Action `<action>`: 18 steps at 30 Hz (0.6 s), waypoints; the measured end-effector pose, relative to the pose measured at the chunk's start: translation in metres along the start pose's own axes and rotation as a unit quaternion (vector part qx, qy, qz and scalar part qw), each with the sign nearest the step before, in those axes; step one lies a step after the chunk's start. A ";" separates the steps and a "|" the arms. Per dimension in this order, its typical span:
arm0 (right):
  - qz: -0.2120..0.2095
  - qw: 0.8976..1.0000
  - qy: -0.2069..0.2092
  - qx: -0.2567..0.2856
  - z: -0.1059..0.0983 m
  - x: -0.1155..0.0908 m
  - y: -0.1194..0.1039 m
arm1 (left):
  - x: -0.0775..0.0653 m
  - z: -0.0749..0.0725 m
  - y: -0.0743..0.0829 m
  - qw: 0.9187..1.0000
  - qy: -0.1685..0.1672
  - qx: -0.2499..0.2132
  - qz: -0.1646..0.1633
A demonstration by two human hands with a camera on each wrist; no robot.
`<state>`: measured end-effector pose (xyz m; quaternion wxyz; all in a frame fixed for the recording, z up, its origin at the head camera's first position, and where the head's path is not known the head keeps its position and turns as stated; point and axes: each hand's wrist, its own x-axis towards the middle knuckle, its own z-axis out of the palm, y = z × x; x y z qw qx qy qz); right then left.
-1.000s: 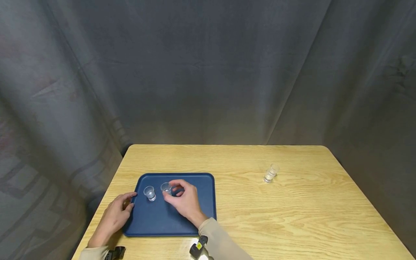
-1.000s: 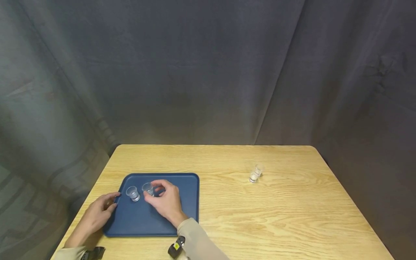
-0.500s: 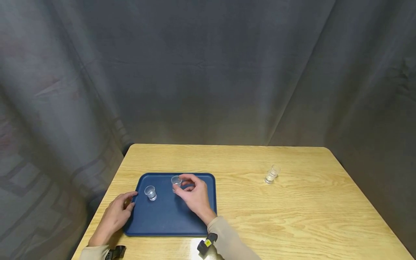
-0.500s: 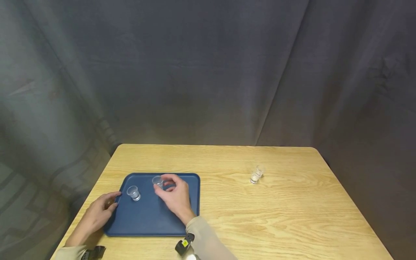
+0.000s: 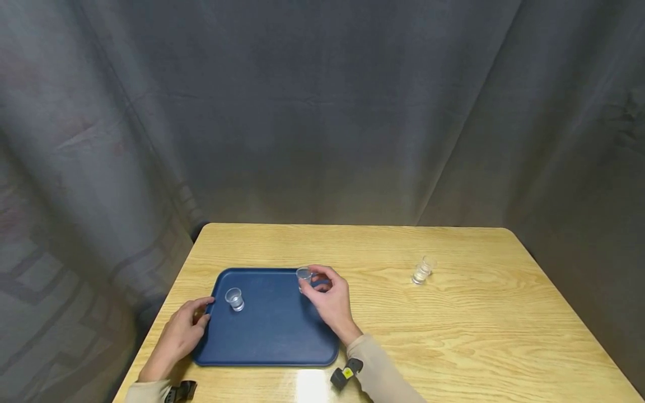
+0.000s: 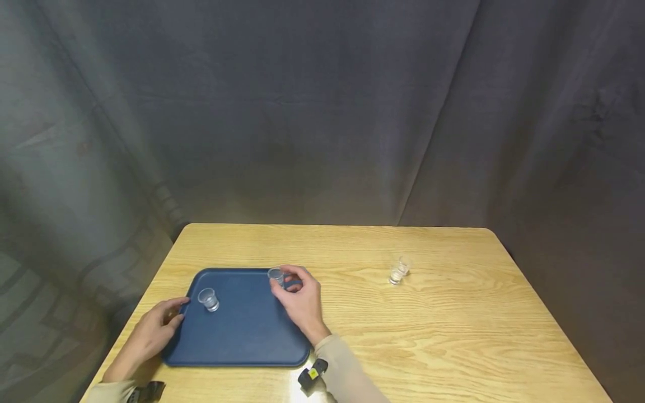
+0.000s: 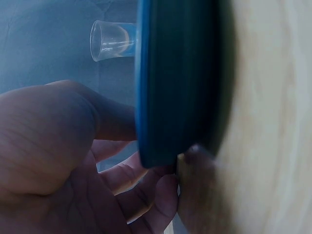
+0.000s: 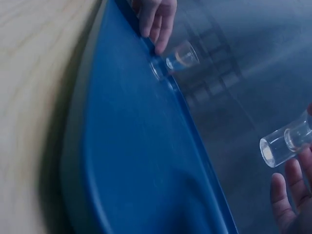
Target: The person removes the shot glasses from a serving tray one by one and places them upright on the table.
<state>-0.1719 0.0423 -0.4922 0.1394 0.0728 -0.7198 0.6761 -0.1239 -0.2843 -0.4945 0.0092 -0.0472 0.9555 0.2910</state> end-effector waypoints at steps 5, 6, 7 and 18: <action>0.019 1.000 0.015 -0.001 -0.017 0.004 0.000 | 0.000 0.000 0.000 1.000 0.002 0.002 -0.001; 0.021 1.000 0.017 -0.003 -0.020 0.004 0.000 | 0.000 -0.001 0.000 1.000 0.001 0.002 -0.001; 0.022 1.000 0.019 -0.005 -0.024 0.005 0.000 | 0.000 -0.001 0.000 1.000 0.000 0.001 -0.003; -0.004 0.998 0.062 -0.024 -0.073 0.015 0.007 | -0.001 0.000 0.000 1.000 -0.004 -0.007 -0.009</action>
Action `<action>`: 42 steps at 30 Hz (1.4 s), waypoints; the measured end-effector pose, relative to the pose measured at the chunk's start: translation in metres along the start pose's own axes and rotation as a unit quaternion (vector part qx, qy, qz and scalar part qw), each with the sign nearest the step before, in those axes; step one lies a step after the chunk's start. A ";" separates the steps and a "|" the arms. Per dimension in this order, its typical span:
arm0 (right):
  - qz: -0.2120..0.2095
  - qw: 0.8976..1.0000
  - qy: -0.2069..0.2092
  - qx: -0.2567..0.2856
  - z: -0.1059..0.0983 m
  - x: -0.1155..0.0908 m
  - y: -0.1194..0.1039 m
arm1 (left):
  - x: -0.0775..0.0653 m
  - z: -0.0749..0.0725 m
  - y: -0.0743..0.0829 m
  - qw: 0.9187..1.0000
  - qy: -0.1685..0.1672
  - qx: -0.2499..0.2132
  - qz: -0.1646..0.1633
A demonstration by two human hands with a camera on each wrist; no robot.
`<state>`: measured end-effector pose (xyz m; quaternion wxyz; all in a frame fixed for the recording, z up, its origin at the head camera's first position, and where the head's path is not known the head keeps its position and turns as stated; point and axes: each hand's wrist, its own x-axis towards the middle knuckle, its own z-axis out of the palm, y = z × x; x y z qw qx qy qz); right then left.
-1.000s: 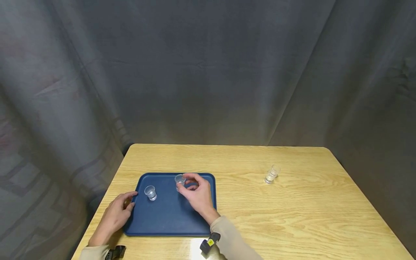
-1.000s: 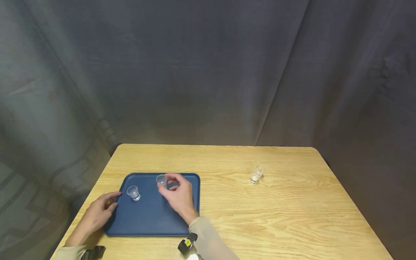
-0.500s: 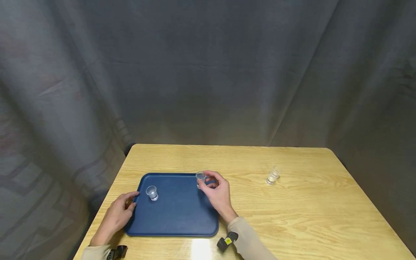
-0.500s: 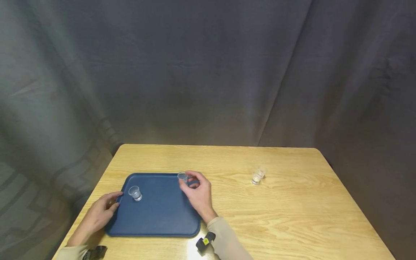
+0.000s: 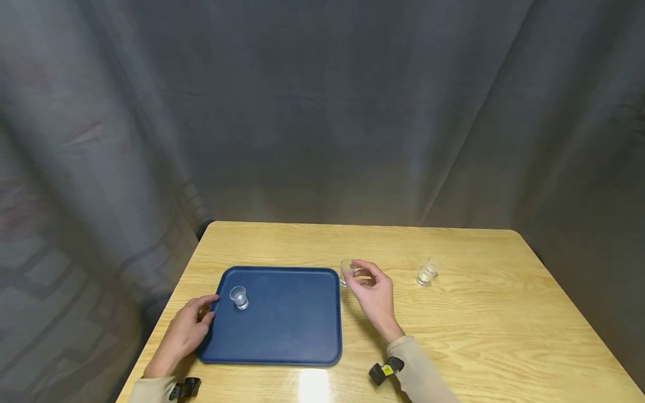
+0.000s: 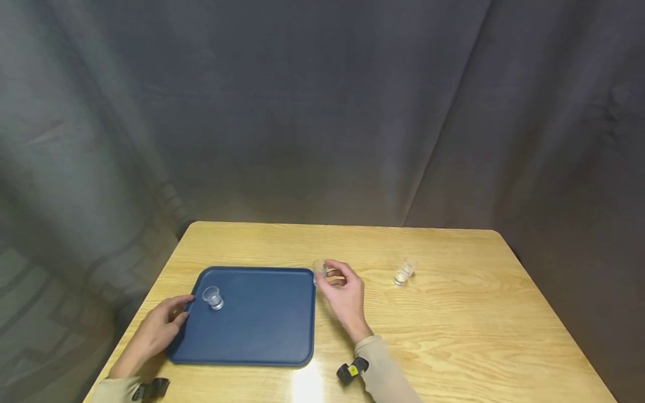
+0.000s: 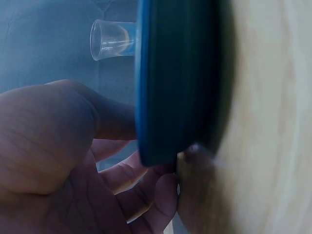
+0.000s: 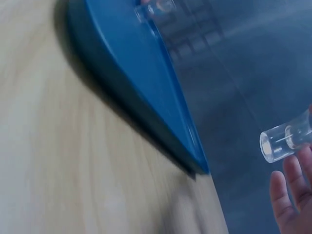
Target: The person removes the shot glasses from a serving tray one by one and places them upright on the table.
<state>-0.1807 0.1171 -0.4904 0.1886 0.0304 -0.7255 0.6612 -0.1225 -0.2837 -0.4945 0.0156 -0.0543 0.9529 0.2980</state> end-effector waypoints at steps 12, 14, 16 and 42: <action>0.022 0.996 0.065 -0.056 -0.061 0.005 0.010 | -0.001 0.002 0.000 1.000 -0.002 0.000 -0.003; 0.027 0.994 0.081 -0.066 -0.070 0.008 0.009 | -0.001 0.003 0.001 1.000 -0.002 0.000 -0.005; 0.028 0.992 0.096 -0.079 -0.079 0.011 0.009 | 0.000 0.003 0.001 1.000 -0.003 -0.002 -0.007; 0.064 0.970 0.199 -0.124 -0.177 0.031 0.026 | 0.000 0.003 -0.001 1.000 0.000 0.002 -0.004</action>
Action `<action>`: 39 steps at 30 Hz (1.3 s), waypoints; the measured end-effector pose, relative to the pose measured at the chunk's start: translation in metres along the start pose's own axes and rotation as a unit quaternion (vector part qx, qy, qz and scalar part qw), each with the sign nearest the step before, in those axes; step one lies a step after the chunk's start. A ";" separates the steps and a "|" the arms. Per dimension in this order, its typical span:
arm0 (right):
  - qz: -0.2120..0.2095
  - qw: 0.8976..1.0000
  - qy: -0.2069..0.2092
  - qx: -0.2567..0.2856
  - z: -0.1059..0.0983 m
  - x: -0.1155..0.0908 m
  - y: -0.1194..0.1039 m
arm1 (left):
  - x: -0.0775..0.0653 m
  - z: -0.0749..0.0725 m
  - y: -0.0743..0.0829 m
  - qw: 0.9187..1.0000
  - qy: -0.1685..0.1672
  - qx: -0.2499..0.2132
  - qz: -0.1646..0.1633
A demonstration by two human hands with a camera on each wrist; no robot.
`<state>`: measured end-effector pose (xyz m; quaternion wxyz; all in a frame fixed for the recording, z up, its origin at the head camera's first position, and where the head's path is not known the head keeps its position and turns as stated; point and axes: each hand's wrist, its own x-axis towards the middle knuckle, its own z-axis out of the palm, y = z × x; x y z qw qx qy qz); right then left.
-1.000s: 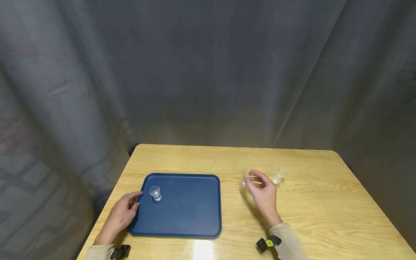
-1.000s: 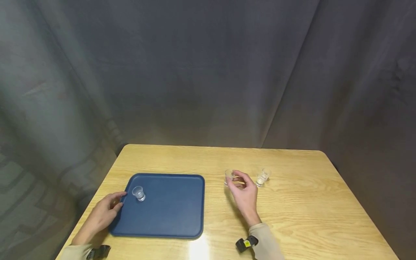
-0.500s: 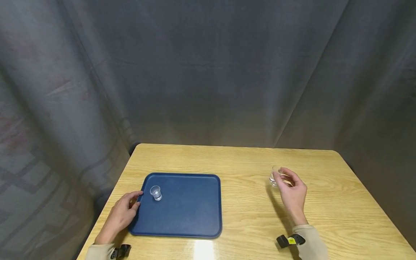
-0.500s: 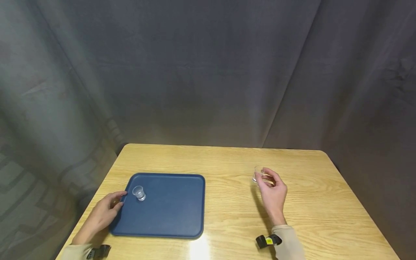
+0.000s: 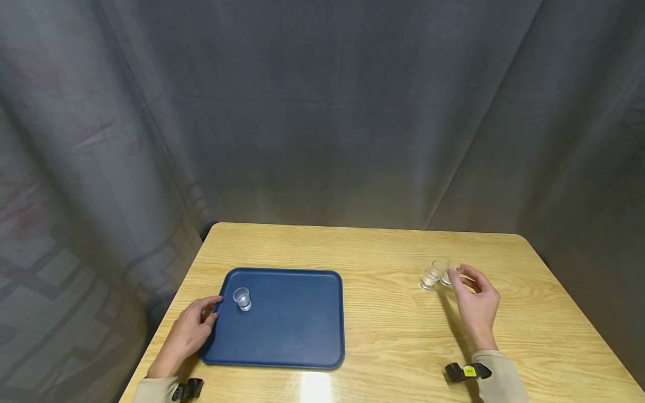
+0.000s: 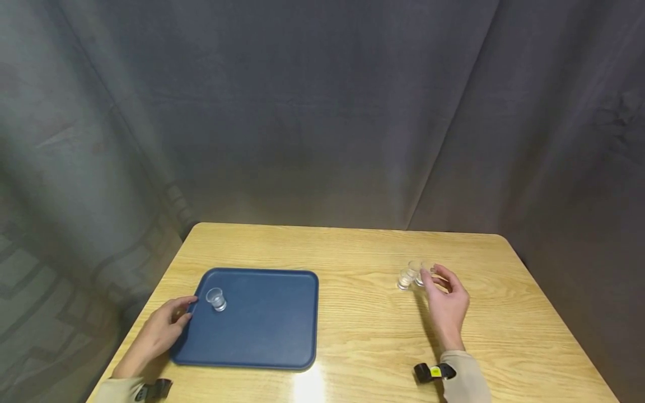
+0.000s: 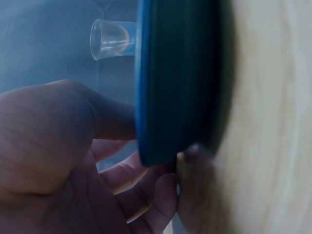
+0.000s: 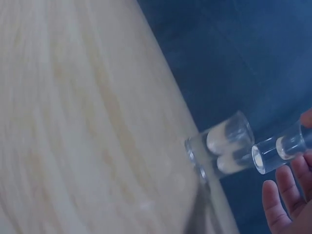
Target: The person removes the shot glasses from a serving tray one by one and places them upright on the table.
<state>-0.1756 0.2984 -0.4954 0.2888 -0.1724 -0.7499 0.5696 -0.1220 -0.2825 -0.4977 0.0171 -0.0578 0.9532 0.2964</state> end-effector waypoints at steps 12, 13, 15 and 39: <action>0.049 0.998 -0.035 -0.036 -0.006 0.002 0.016 | 0.000 -0.002 0.001 1.000 -0.001 0.004 0.001; 0.052 0.997 -0.043 -0.043 -0.007 0.002 0.017 | 0.000 -0.002 0.001 1.000 0.000 0.005 0.002; 0.057 0.995 -0.057 -0.057 -0.008 0.002 0.019 | 0.001 -0.002 0.001 1.000 0.002 0.006 0.006; 0.059 0.990 -0.097 -0.087 -0.011 0.003 0.024 | -0.001 0.000 0.001 1.000 0.002 -0.001 0.002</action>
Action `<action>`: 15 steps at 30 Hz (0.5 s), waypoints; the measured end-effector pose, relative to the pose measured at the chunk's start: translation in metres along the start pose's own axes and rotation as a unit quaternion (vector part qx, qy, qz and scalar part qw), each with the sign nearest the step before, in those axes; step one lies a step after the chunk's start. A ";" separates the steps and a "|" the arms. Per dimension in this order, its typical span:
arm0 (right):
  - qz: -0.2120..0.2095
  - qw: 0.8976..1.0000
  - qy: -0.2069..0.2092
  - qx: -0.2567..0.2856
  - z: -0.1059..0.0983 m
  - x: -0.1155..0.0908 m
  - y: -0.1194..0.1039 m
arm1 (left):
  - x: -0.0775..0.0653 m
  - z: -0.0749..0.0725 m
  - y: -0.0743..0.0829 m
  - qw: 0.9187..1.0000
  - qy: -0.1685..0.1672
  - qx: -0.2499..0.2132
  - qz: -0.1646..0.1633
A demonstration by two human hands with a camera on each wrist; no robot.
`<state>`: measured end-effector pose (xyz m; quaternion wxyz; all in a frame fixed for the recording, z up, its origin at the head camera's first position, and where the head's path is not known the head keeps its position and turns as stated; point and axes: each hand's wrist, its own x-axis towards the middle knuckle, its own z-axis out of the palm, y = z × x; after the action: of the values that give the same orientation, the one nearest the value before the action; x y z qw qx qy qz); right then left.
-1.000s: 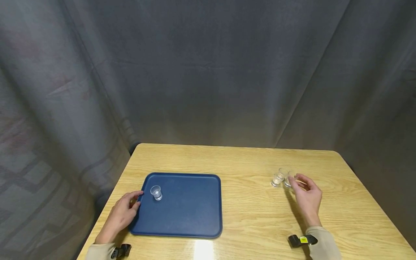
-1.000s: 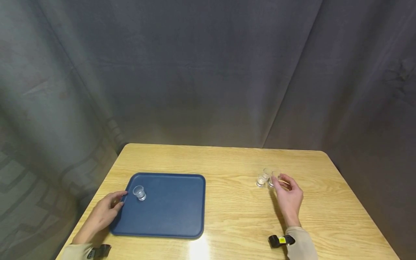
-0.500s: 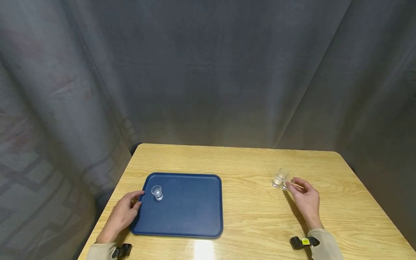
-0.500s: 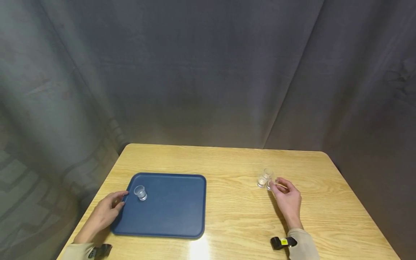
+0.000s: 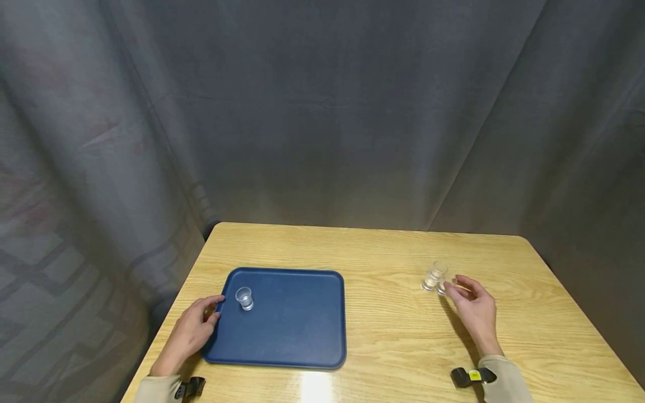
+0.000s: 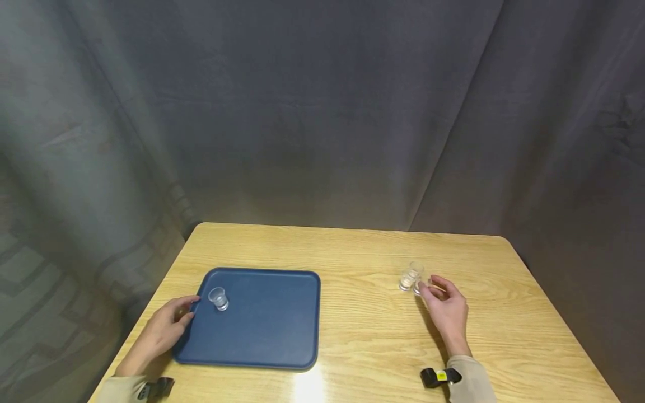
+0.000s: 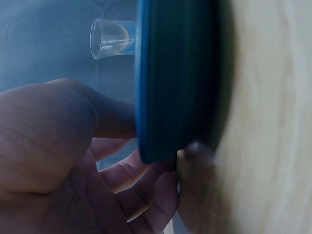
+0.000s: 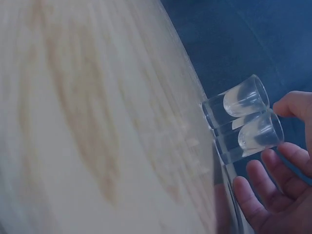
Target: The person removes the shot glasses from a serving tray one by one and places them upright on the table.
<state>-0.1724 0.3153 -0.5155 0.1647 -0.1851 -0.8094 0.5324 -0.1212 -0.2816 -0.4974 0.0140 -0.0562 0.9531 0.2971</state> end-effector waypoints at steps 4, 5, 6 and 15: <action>-0.002 1.000 0.011 0.013 -0.002 0.000 -0.004 | 0.001 0.000 0.000 1.000 -0.003 0.000 0.000; -0.003 1.000 0.013 0.017 -0.003 0.000 -0.005 | 0.001 0.000 0.000 1.000 -0.003 0.000 0.001; -0.004 1.000 0.015 0.020 -0.004 -0.001 -0.007 | 0.001 0.000 0.000 1.000 -0.003 0.000 0.001; -0.047 0.998 0.032 0.037 -0.003 -0.008 -0.030 | 0.001 0.000 -0.001 1.000 -0.002 0.000 -0.002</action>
<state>-0.1675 0.3031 -0.4877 0.2220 -0.1574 -0.7916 0.5471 -0.1218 -0.2827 -0.4980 0.0165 -0.0575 0.9530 0.2971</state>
